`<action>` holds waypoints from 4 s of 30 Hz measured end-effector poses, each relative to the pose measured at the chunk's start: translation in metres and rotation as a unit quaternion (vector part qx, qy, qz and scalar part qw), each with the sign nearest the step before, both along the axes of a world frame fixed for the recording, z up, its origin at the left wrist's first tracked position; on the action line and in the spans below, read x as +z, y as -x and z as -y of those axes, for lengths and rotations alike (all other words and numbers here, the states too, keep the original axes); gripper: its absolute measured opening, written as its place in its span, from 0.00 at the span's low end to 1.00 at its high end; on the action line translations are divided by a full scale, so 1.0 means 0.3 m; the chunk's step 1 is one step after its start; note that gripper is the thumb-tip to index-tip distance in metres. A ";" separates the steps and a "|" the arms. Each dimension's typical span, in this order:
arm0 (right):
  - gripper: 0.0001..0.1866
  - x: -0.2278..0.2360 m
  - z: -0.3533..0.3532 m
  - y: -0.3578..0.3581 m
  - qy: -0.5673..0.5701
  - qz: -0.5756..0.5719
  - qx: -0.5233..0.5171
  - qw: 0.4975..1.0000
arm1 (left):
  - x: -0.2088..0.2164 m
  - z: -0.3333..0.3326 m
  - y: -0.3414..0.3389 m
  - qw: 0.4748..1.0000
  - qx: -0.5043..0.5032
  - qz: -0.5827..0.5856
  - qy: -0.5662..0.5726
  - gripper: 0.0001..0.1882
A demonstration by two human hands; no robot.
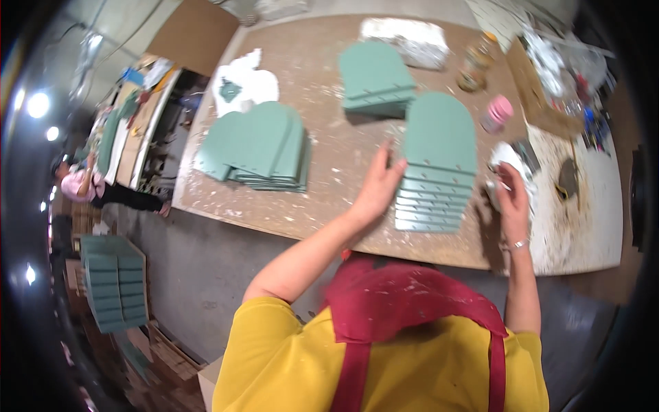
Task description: Cleaning and wiping down stacks of green manufactured furniture components.
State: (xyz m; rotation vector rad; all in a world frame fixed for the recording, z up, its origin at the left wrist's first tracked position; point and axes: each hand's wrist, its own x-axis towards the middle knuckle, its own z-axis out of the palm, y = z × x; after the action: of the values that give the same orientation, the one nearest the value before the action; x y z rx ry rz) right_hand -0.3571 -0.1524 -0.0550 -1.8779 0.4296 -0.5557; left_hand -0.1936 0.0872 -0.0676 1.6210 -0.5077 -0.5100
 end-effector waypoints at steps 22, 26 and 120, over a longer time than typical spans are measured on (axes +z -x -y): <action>0.16 -0.007 -1.137 -1.733 0.391 -0.213 0.324 0.835 | 0.108 -1.202 -0.784 0.838 0.041 0.463 -0.286 0.15; 0.43 -0.072 -1.223 -1.813 0.401 -0.343 0.334 0.781 | 0.077 -1.186 -0.793 0.830 -0.032 0.453 -0.324 0.18; 0.17 -0.058 -1.092 -1.942 -0.256 -0.231 0.314 0.885 | -0.094 -1.015 -1.660 0.911 0.113 0.344 -0.197 0.10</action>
State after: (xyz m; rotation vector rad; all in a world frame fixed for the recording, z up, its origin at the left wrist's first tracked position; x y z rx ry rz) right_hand 0.2256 0.1752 -0.0724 -1.4896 0.2118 0.4237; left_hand 0.3044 0.3918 -0.0958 2.2207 -0.7515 0.1740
